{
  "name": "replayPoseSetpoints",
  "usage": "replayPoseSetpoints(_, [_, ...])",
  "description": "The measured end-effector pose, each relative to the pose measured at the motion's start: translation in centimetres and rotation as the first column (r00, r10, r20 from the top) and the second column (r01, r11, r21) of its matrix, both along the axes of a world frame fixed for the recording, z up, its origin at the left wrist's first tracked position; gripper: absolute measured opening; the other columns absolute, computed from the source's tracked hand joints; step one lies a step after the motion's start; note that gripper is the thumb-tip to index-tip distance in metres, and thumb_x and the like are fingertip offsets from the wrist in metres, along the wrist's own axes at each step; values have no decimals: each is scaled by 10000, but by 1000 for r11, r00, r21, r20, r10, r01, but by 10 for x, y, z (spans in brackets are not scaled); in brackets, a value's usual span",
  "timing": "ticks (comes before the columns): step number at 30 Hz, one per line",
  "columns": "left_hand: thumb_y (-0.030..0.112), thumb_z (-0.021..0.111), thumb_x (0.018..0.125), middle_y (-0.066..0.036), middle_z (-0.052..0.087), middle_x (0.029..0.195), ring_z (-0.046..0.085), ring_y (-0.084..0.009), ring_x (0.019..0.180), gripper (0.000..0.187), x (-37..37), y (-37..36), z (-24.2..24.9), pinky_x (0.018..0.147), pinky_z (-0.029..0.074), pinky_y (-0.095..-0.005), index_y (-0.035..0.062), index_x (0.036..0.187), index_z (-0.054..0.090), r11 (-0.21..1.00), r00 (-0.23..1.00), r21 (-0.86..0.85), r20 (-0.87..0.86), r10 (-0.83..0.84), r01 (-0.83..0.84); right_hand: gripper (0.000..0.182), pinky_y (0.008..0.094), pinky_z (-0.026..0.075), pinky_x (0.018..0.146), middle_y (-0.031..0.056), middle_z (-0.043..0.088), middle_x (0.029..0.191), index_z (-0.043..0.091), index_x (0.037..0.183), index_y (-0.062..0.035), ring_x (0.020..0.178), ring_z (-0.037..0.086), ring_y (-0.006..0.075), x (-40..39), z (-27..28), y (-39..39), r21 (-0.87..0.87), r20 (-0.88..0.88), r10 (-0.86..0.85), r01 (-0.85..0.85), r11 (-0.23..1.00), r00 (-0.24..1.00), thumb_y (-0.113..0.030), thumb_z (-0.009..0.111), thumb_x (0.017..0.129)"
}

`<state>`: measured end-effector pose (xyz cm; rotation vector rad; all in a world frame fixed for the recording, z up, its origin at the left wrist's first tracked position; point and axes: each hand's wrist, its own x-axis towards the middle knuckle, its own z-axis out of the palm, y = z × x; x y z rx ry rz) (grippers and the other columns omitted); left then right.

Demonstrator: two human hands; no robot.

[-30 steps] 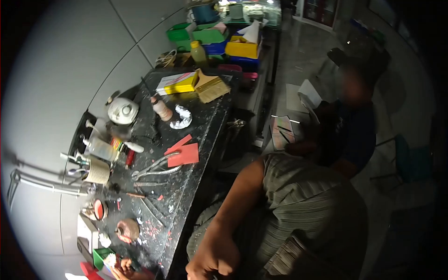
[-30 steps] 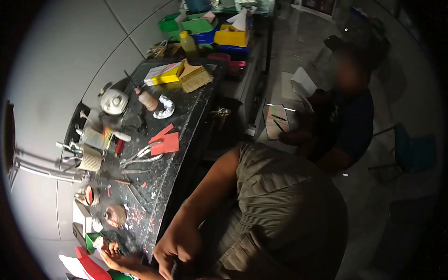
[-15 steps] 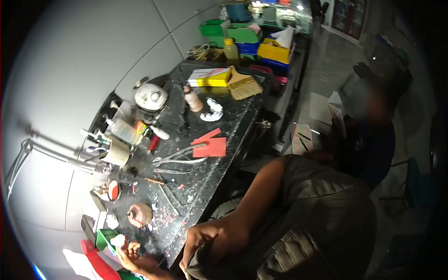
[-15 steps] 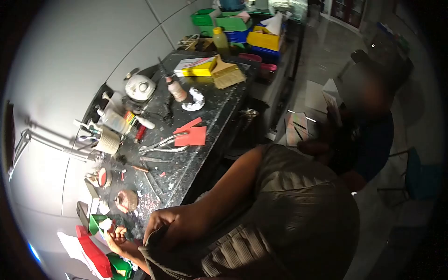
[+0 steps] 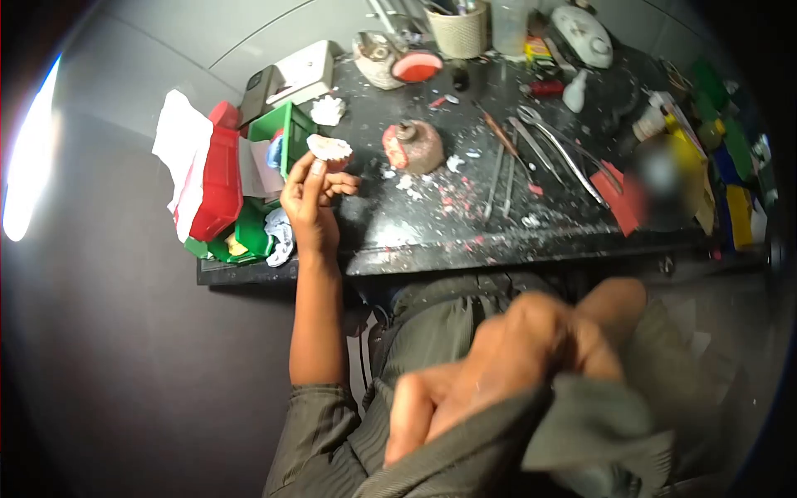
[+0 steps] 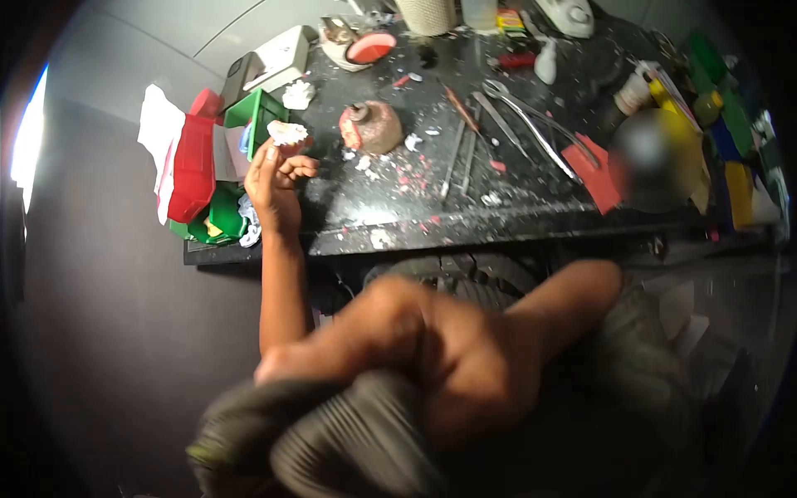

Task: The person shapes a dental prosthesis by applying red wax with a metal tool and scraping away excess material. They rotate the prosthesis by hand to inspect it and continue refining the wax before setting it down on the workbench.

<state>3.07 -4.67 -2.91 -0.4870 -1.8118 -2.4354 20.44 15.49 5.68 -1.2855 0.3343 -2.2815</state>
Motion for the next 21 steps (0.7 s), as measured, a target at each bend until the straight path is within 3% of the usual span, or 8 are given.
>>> replayPoseSetpoints(3, [194,541,948,-260,659,1012,680,-256,707,422,-1,-5,-1,635,555,-310,-123,1224,510,999,1000,-39,-16,11,-12,770,486,343,1033,270,582,1239,501,1285,153,1196,512,384,6,-13,-15,-176,-14,10,-13,984,1000,-427,708,821])
replayPoseSetpoints(4, [224,506,960,-280,650,1034,674,-273,719,446,0,-4,-1,641,551,-321,-125,1237,499,997,1000,-76,-19,6,-7,582,448,373,960,212,621,1060,603,1106,139,1073,551,355,13,-10,-22,-274,183,122,-69,959,976,-350,700,805])
replayPoseSetpoints(5, [221,495,968,-288,646,1043,672,-281,730,446,0,-4,-2,656,553,-330,-130,1243,489,996,1000,-88,-16,16,-17,582,448,373,960,212,621,1060,603,1106,139,1073,551,355,18,-10,-43,-266,216,113,-53,963,970,-350,700,805])
replayPoseSetpoints(7, [231,456,982,-309,632,1069,671,-283,740,459,-1,-5,-5,669,553,-338,-138,1254,472,995,1000,-104,-21,5,-7,500,493,484,783,329,640,992,597,992,231,849,642,396,24,-13,-87,-874,-13,419,-214,437,908,-248,651,864])
replayPoseSetpoints(10, [273,420,987,-324,622,1094,670,-276,774,494,0,-5,0,698,545,-335,-137,1258,471,986,999,-163,-42,14,-21,497,492,479,731,313,642,957,602,981,226,801,636,383,24,0,-75,-770,339,74,231,595,938,-252,656,857])
replayPoseSetpoints(15, [244,440,985,-310,639,1057,679,-280,779,448,0,-4,2,690,544,-330,-144,1201,504,996,994,-72,-91,-65,58,492,489,471,645,286,646,899,611,962,217,721,627,363,25,2,-73,-616,541,-216,558,555,813,-257,664,845])
replayPoseSetpoints(19, [215,472,973,-307,641,1062,679,-281,753,443,4,-4,1,680,545,-338,-136,1242,494,998,998,-56,-59,-32,28,488,487,465,576,265,649,853,617,948,211,658,619,346,44,11,-80,-509,713,-186,682,525,676,-262,670,836])
replayPoseSetpoints(21, [202,493,968,-295,651,1043,679,-280,754,433,2,-5,1,679,545,-332,-136,1238,497,998,996,-37,-79,-50,47,559,435,395,449,171,589,682,607,854,180,495,514,242,41,23,-65,-608,707,62,561,561,704,-377,621,892])
